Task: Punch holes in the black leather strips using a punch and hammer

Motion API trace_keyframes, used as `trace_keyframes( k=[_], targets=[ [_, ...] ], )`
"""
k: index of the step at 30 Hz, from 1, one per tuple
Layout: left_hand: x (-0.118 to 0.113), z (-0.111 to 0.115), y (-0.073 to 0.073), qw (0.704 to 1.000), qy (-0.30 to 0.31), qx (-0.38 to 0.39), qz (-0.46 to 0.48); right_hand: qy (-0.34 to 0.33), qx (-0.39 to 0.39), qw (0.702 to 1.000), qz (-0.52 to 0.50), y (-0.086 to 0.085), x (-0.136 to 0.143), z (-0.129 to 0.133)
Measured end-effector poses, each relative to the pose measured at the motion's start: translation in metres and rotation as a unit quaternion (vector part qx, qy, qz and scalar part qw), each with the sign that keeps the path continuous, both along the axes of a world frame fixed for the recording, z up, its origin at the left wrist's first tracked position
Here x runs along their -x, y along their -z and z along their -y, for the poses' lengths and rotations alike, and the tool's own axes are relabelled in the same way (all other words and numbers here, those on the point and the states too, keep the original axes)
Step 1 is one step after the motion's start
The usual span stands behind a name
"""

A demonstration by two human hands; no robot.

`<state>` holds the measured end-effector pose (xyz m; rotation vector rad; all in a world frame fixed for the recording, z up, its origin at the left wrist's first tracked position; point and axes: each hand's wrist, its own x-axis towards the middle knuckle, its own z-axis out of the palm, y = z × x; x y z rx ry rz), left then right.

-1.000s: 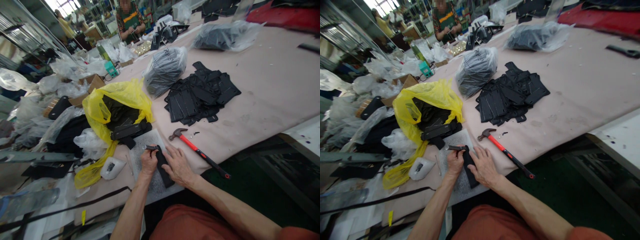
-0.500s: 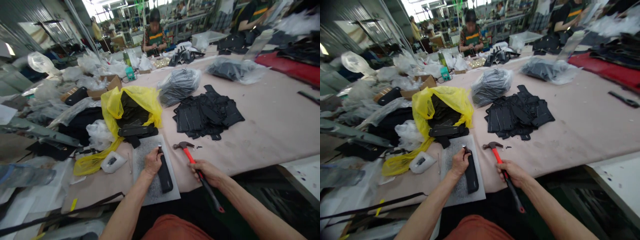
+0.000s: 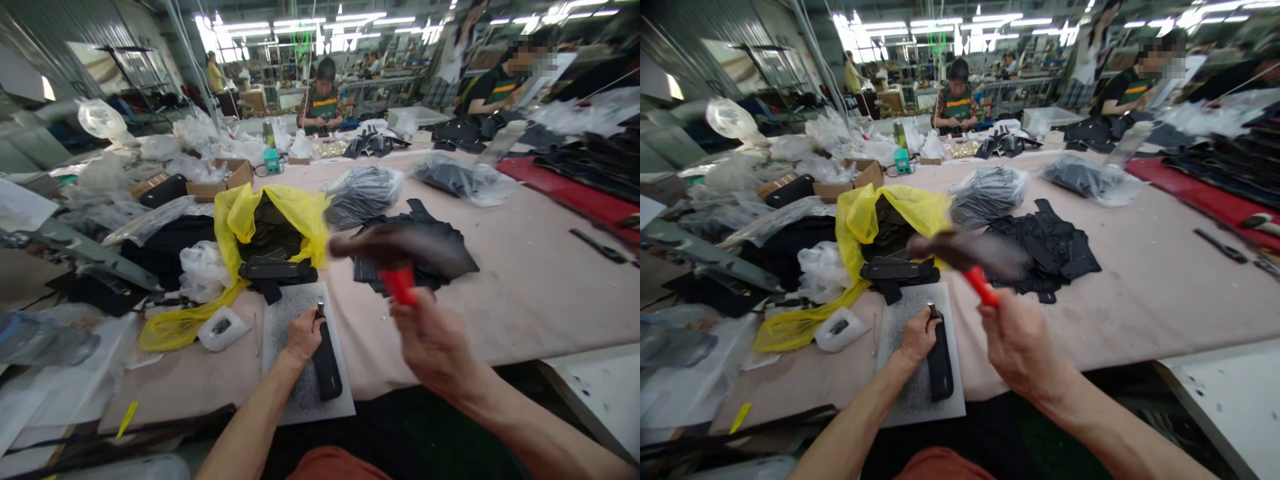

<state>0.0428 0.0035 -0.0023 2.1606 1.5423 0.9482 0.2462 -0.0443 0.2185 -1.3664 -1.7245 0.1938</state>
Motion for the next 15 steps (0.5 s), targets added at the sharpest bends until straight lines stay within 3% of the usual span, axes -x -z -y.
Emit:
trace_keyframes(
  k=[2,4,8,13,15],
  targets=[
    [0.0,0.0,0.0,1.0,0.002,0.0,0.0,-0.061,0.076,0.99,0.097,0.019,-0.002,0.001],
    [0.0,0.0,0.0,1.0,-0.001,0.004,0.002,-0.074,0.119,0.975,0.174,0.027,-0.005,0.001],
    [0.0,0.0,0.0,1.0,-0.007,0.01,0.007,0.025,0.067,0.989,0.13,0.026,-0.008,0.0],
    [0.0,0.0,0.001,1.0,-0.004,-0.005,0.005,-0.083,0.142,0.955,0.248,0.022,-0.013,-0.007],
    [0.0,-0.001,0.001,1.0,-0.005,-0.008,0.01,-0.047,0.129,0.971,0.195,0.017,-0.013,-0.009]
  ],
)
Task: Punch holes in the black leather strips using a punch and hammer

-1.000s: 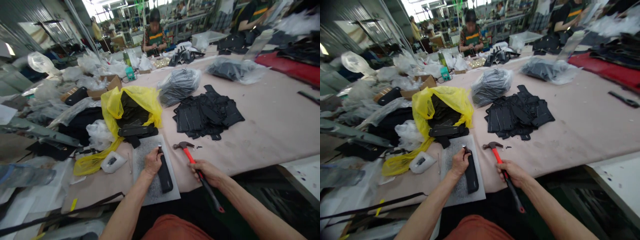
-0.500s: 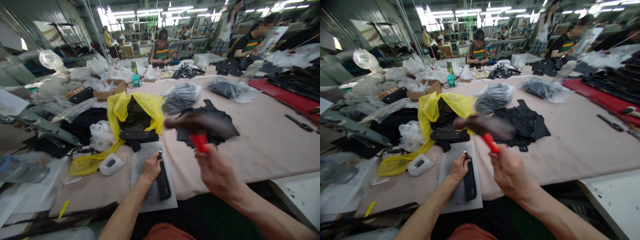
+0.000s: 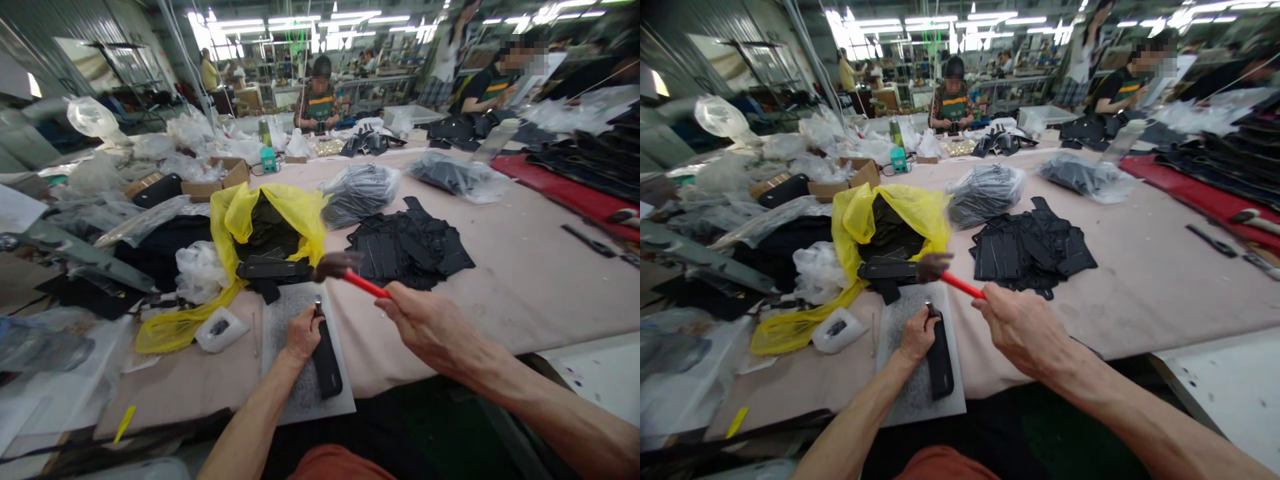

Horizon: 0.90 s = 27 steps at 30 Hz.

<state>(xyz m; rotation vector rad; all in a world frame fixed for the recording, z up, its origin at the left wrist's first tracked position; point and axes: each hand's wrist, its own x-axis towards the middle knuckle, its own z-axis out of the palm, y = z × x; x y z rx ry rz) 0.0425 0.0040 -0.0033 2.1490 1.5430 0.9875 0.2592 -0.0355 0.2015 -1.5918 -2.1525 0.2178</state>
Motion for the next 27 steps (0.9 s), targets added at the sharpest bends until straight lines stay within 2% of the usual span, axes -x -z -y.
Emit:
trace_keyframes(
  k=[2,4,7,8,10,12,15,17,19,22,25,27],
  targets=[
    [0.0,0.0,0.0,1.0,0.001,0.003,0.004,0.069,-0.06,0.99,-0.105,-0.001,0.002,0.001],
    [0.0,-0.001,0.001,1.0,0.004,0.01,0.004,0.073,-0.064,0.987,-0.128,0.005,0.003,0.003],
    [0.0,-0.001,0.001,1.0,0.001,0.017,0.005,-0.005,0.053,0.999,-0.002,0.021,-0.003,0.007],
    [0.0,-0.001,0.001,1.0,0.001,0.019,0.006,-0.007,0.087,0.996,0.027,0.028,-0.008,0.007],
    [0.001,0.0,0.001,1.0,0.002,0.022,0.011,0.035,0.12,0.992,0.018,0.044,-0.019,0.007],
    [0.001,0.0,0.0,1.0,0.008,0.023,0.019,0.084,0.145,0.985,-0.038,0.067,-0.031,0.005],
    [0.001,0.0,-0.001,0.999,0.017,0.025,0.038,0.132,0.221,0.96,-0.105,0.115,-0.047,0.005],
    [0.002,0.0,-0.003,0.998,0.024,0.031,0.058,0.164,0.248,0.951,-0.079,0.146,-0.052,0.007],
    [0.003,-0.001,-0.004,0.995,0.03,0.045,0.086,0.191,0.232,0.953,-0.025,0.166,-0.05,0.009],
    [0.003,-0.002,-0.008,0.988,0.042,0.076,0.129,0.189,0.132,0.973,0.035,0.169,-0.03,0.011],
    [0.003,-0.003,-0.012,0.983,0.049,0.096,0.148,0.095,0.06,0.993,0.036,0.162,0.007,0.016],
    [0.002,-0.003,-0.013,0.983,0.048,0.101,0.149,0.017,0.074,0.997,0.022,0.164,0.035,0.023]
  ],
)
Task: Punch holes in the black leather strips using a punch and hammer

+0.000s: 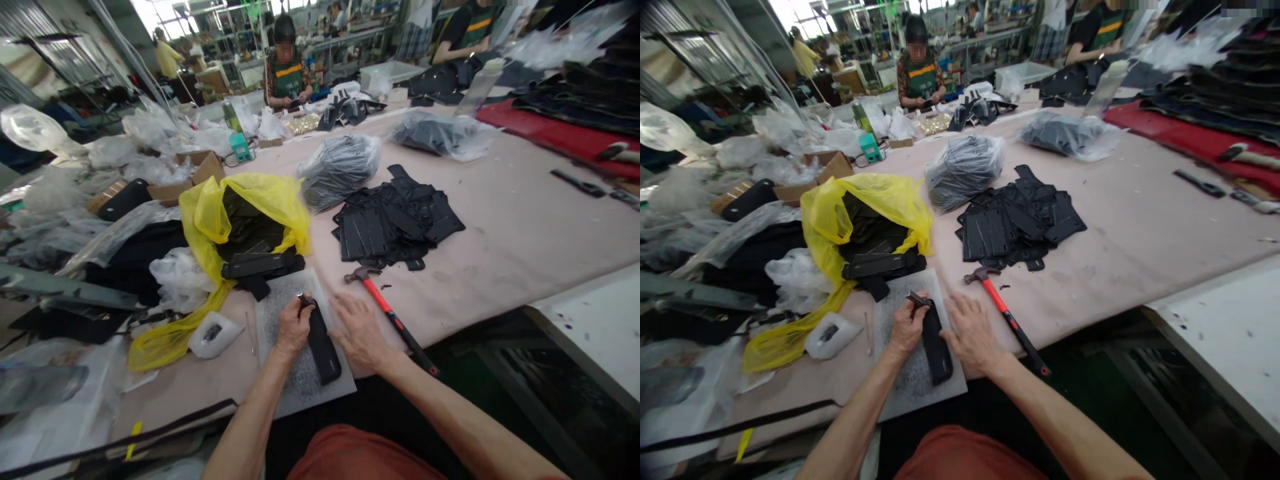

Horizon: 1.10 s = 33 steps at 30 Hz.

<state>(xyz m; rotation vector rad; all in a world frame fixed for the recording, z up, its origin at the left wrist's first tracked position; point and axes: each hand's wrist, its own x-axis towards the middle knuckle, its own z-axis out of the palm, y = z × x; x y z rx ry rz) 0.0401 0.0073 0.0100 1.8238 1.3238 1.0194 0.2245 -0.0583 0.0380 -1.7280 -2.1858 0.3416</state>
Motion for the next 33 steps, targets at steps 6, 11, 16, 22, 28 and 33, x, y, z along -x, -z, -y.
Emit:
trace_keyframes(
  k=[6,11,16,22,28,33],
  targets=[
    [-0.001,-0.015,0.008,0.986,-0.136,0.074,0.055,-0.035,0.052,0.998,0.006,0.027,0.038,0.02],
    [0.007,-0.012,0.006,0.983,-0.15,0.082,0.066,-0.025,0.058,0.998,-0.008,0.025,0.035,0.017],
    [0.013,0.017,0.0,0.989,-0.131,0.06,0.042,-0.033,0.037,0.999,-0.007,0.018,0.037,0.031],
    [0.017,0.028,0.002,0.985,-0.159,0.053,0.043,-0.117,0.02,0.992,0.034,0.022,0.034,0.027],
    [0.015,0.018,-0.002,0.984,-0.157,0.045,0.071,-0.08,0.003,0.995,0.053,0.023,0.043,-0.056],
    [0.016,0.014,-0.001,0.986,-0.14,0.052,0.078,-0.093,0.011,0.995,0.026,0.017,0.037,-0.06]
  ],
)
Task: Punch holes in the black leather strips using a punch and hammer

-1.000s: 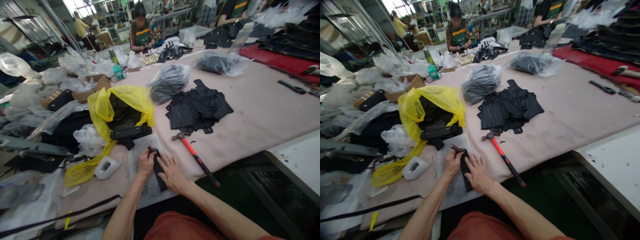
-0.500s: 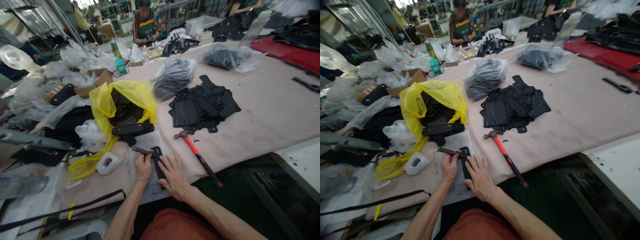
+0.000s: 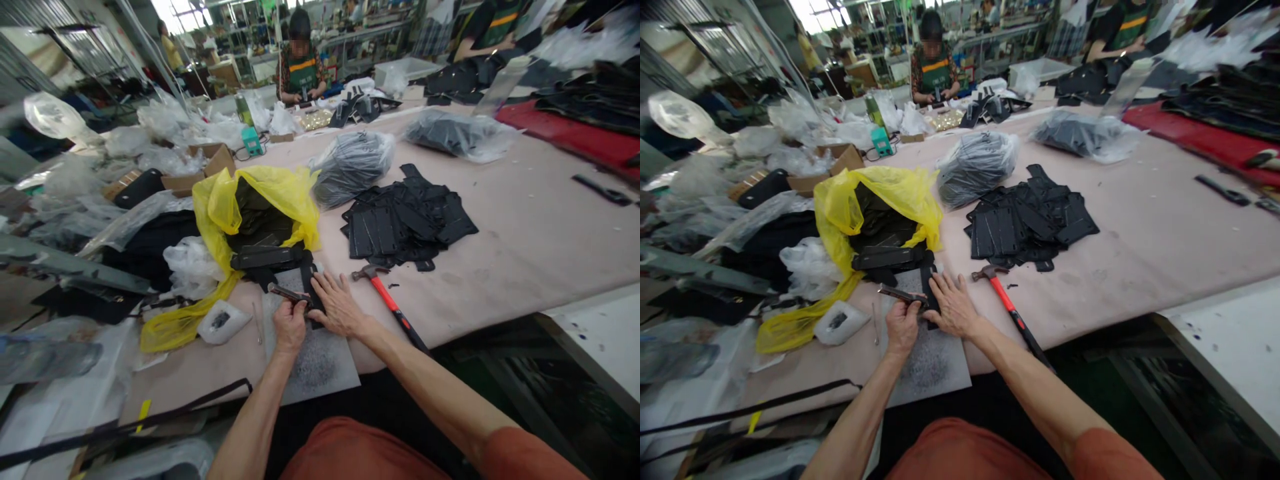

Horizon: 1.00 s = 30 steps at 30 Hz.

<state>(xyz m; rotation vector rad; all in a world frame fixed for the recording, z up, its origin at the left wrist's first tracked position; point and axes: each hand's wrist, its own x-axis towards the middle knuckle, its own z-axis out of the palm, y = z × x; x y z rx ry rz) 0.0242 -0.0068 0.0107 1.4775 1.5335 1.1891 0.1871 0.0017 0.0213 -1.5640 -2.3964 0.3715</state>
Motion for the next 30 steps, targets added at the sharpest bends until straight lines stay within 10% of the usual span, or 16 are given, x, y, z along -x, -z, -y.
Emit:
trace_keyframes(
  k=[7,30],
  targets=[
    [0.006,0.006,0.003,0.998,0.052,0.025,0.021,0.001,0.073,0.997,-0.03,0.003,-0.016,0.042],
    [-0.005,0.01,0.0,0.995,0.091,0.026,-0.014,0.043,0.09,0.99,-0.095,0.017,-0.016,0.036]
  ],
)
